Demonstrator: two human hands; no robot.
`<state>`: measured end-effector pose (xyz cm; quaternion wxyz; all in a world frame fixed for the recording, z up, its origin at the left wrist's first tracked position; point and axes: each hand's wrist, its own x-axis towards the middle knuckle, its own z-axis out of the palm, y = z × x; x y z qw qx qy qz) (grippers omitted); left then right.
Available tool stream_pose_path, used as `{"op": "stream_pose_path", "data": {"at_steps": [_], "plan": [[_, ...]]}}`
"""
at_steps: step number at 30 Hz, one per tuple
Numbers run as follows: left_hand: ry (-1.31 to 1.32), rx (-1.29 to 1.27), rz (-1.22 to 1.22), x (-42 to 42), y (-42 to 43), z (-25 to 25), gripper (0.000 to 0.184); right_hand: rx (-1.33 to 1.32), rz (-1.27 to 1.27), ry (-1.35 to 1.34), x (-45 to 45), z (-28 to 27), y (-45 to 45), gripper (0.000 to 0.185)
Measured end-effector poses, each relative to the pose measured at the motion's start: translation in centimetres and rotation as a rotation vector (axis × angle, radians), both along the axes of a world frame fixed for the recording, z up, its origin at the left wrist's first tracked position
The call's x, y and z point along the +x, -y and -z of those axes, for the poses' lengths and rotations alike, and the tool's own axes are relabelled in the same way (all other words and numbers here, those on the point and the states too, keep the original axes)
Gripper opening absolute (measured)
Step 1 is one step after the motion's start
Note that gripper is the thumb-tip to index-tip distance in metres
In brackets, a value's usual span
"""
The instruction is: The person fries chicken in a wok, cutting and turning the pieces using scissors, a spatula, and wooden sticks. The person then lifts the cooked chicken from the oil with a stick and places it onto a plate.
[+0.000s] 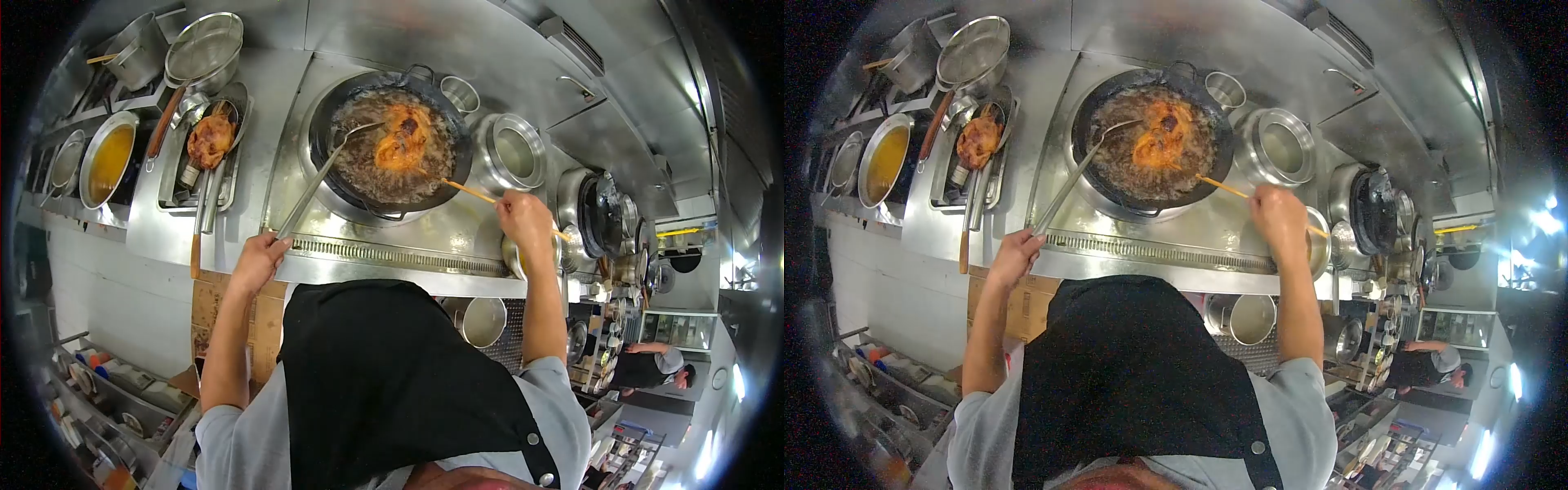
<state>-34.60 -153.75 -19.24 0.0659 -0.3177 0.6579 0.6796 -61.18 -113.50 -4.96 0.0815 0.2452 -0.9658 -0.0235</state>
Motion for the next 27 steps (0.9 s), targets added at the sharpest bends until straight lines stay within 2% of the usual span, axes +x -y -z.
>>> {"op": "stream_pose_path", "data": {"at_steps": [9, 16, 18, 20, 22, 23, 25, 27], "plan": [[0.006, 0.113, -0.053, 1.5, -2.4, -0.8, 0.035, -0.174, -0.037, 0.05, -0.4, 6.1, 4.7, 0.02], [-0.071, 0.166, -0.103, 2.5, -4.9, -1.5, 0.026, -0.291, 0.078, 0.072, 0.1, 6.8, -0.1, 0.019], [-0.082, 0.188, -0.145, 2.9, -6.0, -1.2, 0.024, -0.478, 0.033, 0.018, 0.7, 9.1, -2.7, 0.021], [-0.109, 0.194, -0.191, 3.1, -7.2, -1.3, 0.023, -0.497, 0.056, 0.07, 1.4, 12.1, -5.5, 0.023], [-0.142, 0.321, -0.289, 3.5, -8.8, -1.3, 0.023, -0.747, 0.217, 0.229, 2.9, 14.6, -7.9, 0.021], [-0.193, 0.323, -0.298, 3.9, -9.3, 0.1, 0.025, -0.768, 0.206, 0.232, 3.4, 17.0, -9.6, 0.021], [-0.23, 0.335, -0.358, 4.5, -11.0, 0.1, 0.024, -0.929, 0.357, 0.257, 4.1, 22.6, -13.5, 0.02], [-0.262, 0.386, -0.423, 5.2, -12.4, 1.1, 0.02, -0.895, 0.402, 0.3, 5.6, 25.8, -16.8, 0.02]]}}
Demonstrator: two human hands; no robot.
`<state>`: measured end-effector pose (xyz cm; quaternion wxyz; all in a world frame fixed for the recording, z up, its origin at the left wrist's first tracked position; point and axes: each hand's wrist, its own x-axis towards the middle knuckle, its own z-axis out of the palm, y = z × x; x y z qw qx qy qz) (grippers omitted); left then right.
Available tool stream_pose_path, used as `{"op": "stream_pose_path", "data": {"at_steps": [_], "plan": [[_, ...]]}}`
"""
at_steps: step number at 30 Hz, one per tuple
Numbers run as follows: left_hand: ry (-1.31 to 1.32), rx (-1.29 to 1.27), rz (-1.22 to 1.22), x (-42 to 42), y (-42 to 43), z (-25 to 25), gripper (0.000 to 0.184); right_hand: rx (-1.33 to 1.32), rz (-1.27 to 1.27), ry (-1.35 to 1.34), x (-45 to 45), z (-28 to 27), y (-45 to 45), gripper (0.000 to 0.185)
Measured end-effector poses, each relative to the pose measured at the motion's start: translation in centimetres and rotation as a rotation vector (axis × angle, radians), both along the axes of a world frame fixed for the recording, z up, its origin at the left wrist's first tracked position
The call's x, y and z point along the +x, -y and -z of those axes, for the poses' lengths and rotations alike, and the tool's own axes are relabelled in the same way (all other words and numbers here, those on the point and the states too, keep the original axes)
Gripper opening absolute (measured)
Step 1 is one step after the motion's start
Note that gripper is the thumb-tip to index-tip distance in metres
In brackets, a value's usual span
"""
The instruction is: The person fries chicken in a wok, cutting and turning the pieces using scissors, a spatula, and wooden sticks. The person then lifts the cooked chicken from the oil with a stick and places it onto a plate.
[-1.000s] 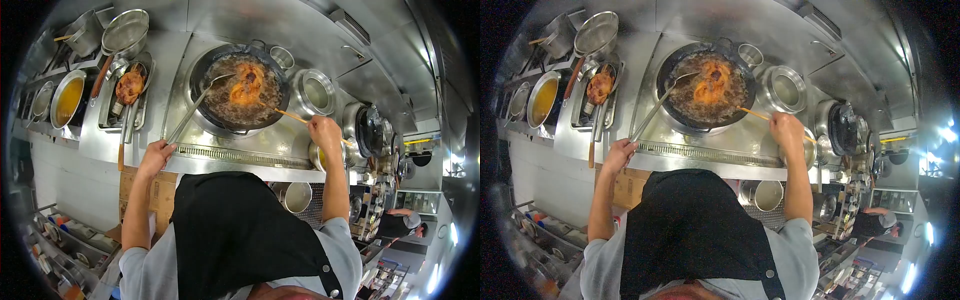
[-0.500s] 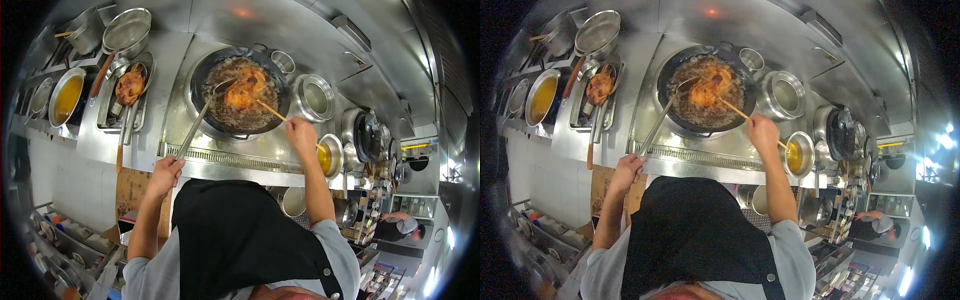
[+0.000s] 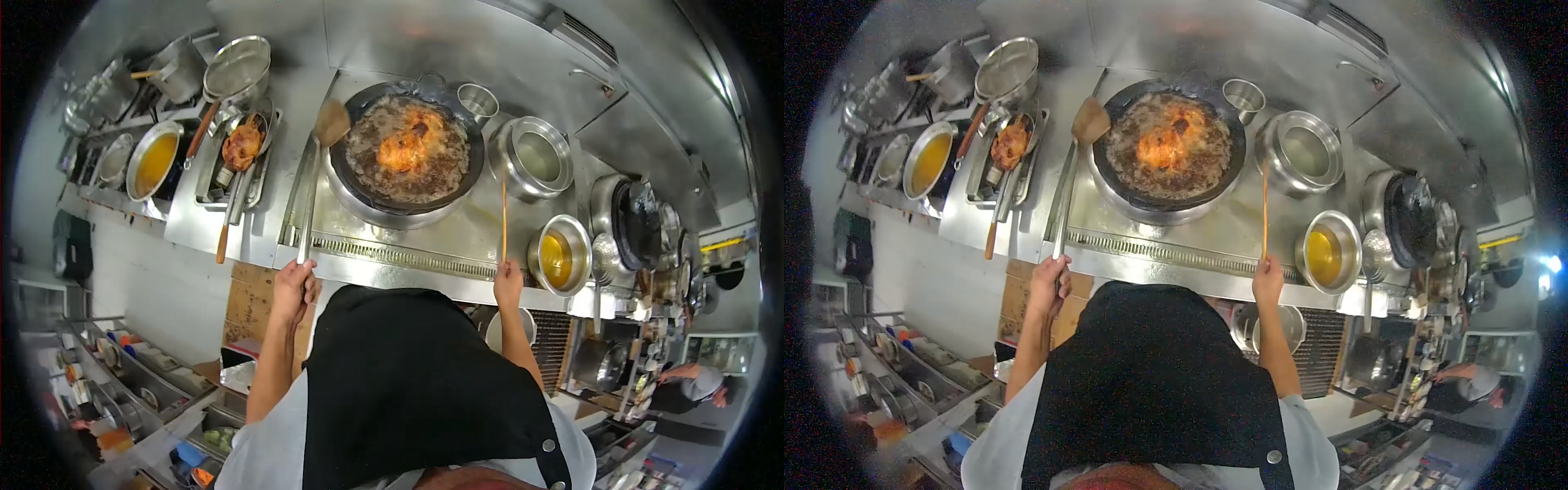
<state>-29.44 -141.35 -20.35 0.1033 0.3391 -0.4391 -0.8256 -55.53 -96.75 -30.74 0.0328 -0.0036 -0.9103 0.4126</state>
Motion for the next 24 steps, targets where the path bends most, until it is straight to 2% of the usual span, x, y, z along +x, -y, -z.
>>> {"op": "stream_pose_path", "data": {"at_steps": [2, 4, 6, 11, 12, 14, 16, 17, 18, 19, 21, 22, 23, 24], "plan": [[-0.034, 0.021, -0.013, 0.8, -1.4, 0.7, 0.017, 0.022, 0.033, 0.075, 1.3, 4.6, -3.5, 0.02], [-0.05, 0.018, 0.001, 1.7, -3.1, 1.7, 0.016, 0.125, -0.047, 0.145, 2.3, 9.5, -7.3, 0.029], [-0.097, 0.153, -0.066, 2.5, -4.1, 2.4, 0.015, 0.072, -0.027, 0.188, 3.3, 10.9, -8.9, 0.028], [-0.138, 0.215, -0.11, 3.8, -6.9, 3.2, 0.014, -0.034, -0.129, 0.308, 4.2, 12.4, -11.6, 0.028], [-0.127, 0.204, -0.108, 4.2, -7.5, 3.0, 0.015, -0.03, -0.117, 0.131, 3.9, 13.8, -11.8, 0.028], [-0.125, 0.193, -0.113, 4.1, -8.9, 1.6, 0.015, -0.081, -0.095, 0.076, 3.9, 8.9, -10.6, 0.027], [-0.082, 0.069, -0.145, 4.4, -10.1, 0.0, 0.016, -0.127, -0.079, 0.021, 2.8, 3.9, -9.4, 0.027], [-0.087, 0.07, -0.149, 4.2, -10.2, -0.5, 0.016, -0.022, -0.151, -0.106, 1.7, 2.3, -9.1, 0.029], [-0.039, -0.039, -0.107, 3.7, -9.9, -0.9, 0.016, 0.087, -0.223, -0.234, 0.6, 0.4, -8.7, 0.032], [0.007, -0.145, -0.066, 3.1, -9.6, -1.5, 0.017, 0.092, -0.23, -0.24, 0.0, -3.0, -7.6, 0.032], [0.135, -0.424, 0.004, 1.1, -8.9, -3.0, 0.023, 0.307, -0.297, -0.08, -1.1, -10.3, -4.6, 0.031], [0.145, -0.48, 0.042, -0.1, -8.2, -3.3, 0.028, 0.318, -0.309, -0.094, -2.1, -12.2, -3.1, 0.031], [0.145, -0.548, 0.045, -1.5, -6.2, -1.0, 0.03, 0.358, -0.35, -0.101, -3.0, -13.8, -1.5, 0.03], [0.201, -0.587, 0.063, -3.3, -6.1, -1.8, 0.031, 0.398, -0.39, -0.108, -4.0, -15.0, -0.2, 0.029]]}}
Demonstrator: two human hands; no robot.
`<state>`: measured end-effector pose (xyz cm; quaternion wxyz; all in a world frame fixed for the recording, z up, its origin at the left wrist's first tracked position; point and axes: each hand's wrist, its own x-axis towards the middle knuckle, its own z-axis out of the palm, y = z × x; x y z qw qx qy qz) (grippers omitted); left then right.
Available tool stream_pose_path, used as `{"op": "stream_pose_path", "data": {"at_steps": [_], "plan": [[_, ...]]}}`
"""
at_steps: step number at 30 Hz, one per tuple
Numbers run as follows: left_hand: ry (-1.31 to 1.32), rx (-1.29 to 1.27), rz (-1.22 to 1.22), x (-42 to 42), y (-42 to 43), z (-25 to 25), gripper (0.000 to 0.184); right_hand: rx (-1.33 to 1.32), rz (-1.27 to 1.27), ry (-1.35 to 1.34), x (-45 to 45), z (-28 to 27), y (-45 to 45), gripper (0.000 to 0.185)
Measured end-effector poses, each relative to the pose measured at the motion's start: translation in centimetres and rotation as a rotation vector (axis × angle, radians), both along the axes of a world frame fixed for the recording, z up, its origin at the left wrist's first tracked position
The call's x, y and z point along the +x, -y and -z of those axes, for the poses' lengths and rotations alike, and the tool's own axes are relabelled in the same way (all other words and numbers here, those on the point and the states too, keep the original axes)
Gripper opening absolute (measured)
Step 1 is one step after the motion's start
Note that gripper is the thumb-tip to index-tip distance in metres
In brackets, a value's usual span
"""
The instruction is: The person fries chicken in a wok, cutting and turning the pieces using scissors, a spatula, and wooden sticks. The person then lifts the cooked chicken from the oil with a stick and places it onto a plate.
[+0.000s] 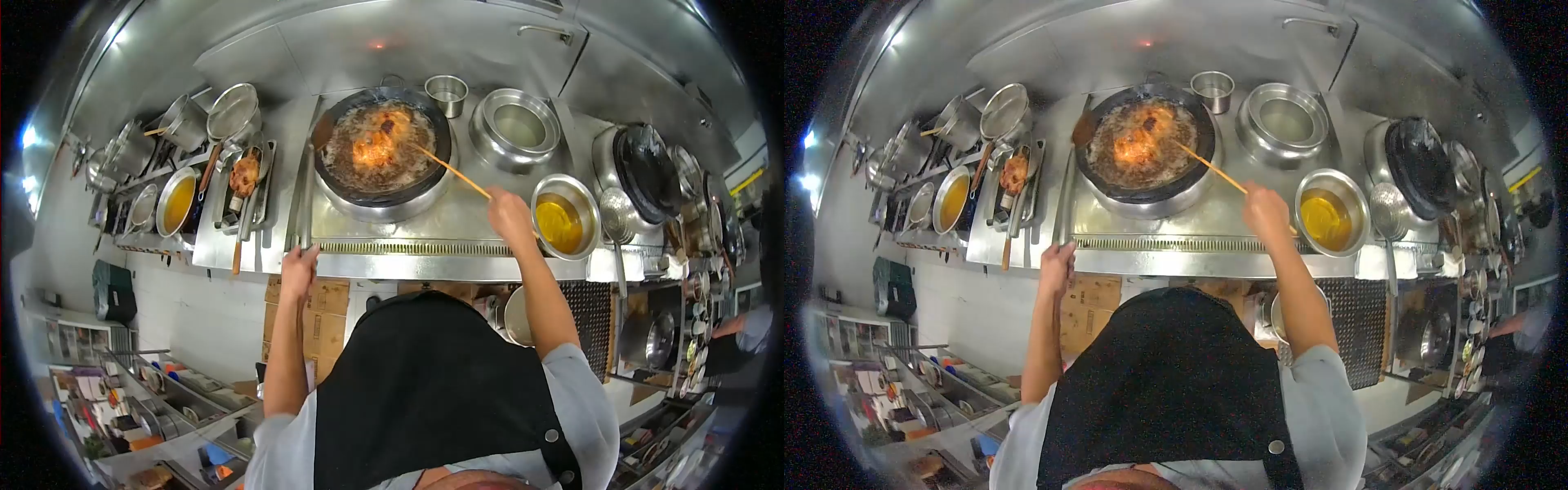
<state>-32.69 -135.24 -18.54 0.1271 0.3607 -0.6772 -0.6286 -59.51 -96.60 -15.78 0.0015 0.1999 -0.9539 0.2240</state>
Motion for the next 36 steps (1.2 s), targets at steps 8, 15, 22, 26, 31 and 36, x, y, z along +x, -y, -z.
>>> {"op": "stream_pose_path", "data": {"at_steps": [8, 15, 22, 26, 31, 36], "plan": [[0.082, -0.016, 0.172, -4.6, 4.1, 1.8, 0.03, 0.121, -0.011, 0.044, -4.2, -0.5, 8.8, 0.029], [0.117, 0.031, 0.319, -1.3, 5.9, -1.2, 0.027, 0.255, 0.01, 0.064, -3.1, 1.0, 14.4, 0.028], [0.128, 0.17, 0.307, 2.3, 9.8, -3.6, 0.021, 0.165, 0.096, 0.006, 0.3, -0.7, 19.4, 0.027], [0.133, 0.182, 0.269, 2.9, 11.4, -4.4, 0.022, 0.184, 0.029, -0.108, 0.0, 0.3, 19.8, 0.028], [0.059, 0.225, 0.216, 2.3, 12.0, -3.6, 0.027, 0.256, 0.038, -0.078, 0.4, -3.0, 17.4, 0.03], [0.001, 0.275, 0.138, 1.0, 12.1, -2.8, 0.032, 0.287, 0.155, -0.059, -1.4, -8.0, 13.8, 0.028]]}}
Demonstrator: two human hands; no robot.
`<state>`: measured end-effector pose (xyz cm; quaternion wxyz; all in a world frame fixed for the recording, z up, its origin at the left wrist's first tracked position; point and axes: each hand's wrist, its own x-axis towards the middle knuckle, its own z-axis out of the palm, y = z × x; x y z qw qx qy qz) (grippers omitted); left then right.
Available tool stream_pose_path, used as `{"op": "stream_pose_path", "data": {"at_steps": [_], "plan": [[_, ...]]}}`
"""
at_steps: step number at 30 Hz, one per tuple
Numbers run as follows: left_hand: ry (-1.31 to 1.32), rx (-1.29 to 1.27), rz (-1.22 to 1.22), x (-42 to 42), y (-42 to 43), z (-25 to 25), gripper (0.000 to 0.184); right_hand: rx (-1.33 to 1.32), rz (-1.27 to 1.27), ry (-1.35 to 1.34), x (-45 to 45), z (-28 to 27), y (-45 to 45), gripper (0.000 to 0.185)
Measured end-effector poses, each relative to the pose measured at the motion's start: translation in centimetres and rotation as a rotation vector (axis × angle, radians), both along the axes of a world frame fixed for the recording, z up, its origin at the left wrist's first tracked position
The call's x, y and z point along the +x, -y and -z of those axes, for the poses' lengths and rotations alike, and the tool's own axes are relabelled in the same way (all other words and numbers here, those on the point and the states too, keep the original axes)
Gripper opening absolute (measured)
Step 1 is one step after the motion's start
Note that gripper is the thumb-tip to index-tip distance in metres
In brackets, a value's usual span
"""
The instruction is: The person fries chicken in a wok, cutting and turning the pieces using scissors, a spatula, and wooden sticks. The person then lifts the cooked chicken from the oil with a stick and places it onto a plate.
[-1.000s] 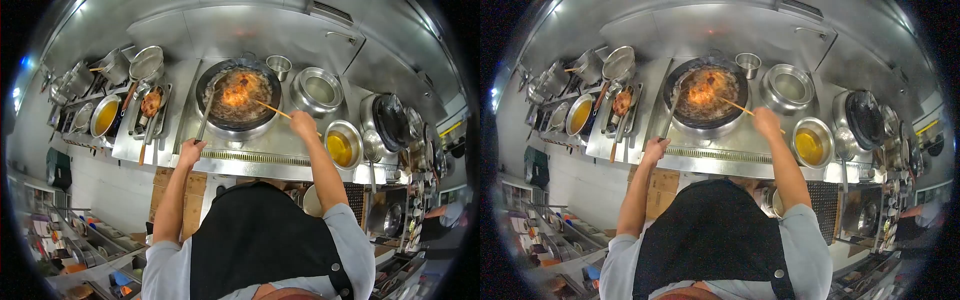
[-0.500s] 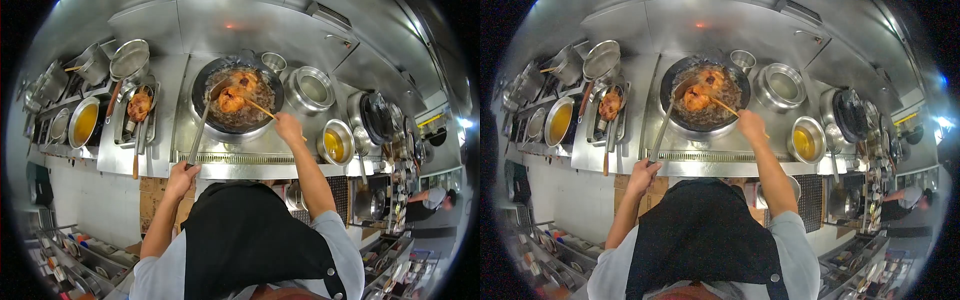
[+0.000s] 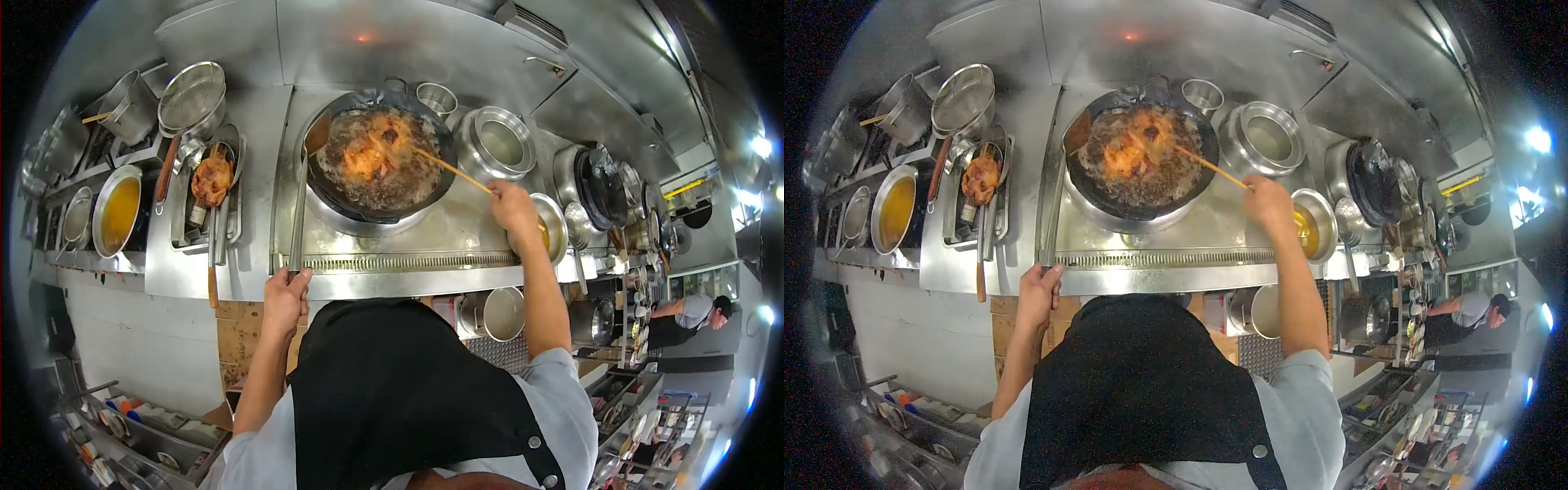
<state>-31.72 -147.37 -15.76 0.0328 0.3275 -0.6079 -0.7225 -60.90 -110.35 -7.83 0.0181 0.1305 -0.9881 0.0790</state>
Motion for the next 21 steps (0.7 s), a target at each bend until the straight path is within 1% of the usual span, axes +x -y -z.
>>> {"op": "stream_pose_path", "data": {"at_steps": [3, 4, 8, 13, 15, 18, 19, 21], "plan": [[0.002, 0.023, -0.025, -0.8, -0.4, 0.0, 0.032, 0.04, 0.037, -0.043, -3.1, -0.5, -0.6, 0.029], [0.005, 0.027, -0.022, -1.1, -0.6, 0.0, 0.032, 0.026, 0.009, -0.089, -4.3, -0.1, -0.7, 0.027], [-0.003, 0.014, -0.029, -2.0, -1.5, -1.0, 0.03, -0.028, -0.038, -0.066, -9.0, 0.7, 0.2, 0.021], [-0.011, -0.017, -0.061, -3.1, -3.5, -1.9, 0.03, 0.074, -0.081, -0.083, -15.8, 2.9, -0.4, 0.023], [0.004, -0.125, -0.055, -3.6, -4.3, -2.1, 0.032, 0.057, -0.113, -0.066, -17.8, 3.5, -1.0, 0.022], [0.001, -0.121, -0.104, -4.0, -5.9, -1.7, 0.033, 0.053, -0.179, -0.009, -20.2, 2.9, -1.2, 0.023], [0.012, -0.132, -0.113, -4.1, -6.6, -1.9, 0.033, 0.071, -0.208, 0.034, -21.0, 3.1, -1.4, 0.025], [0.049, -0.131, -0.152, -4.5, -8.0, -2.2, 0.033, 0.05, -0.255, 0.038, -23.5, 4.2, -2.0, 0.023]]}}
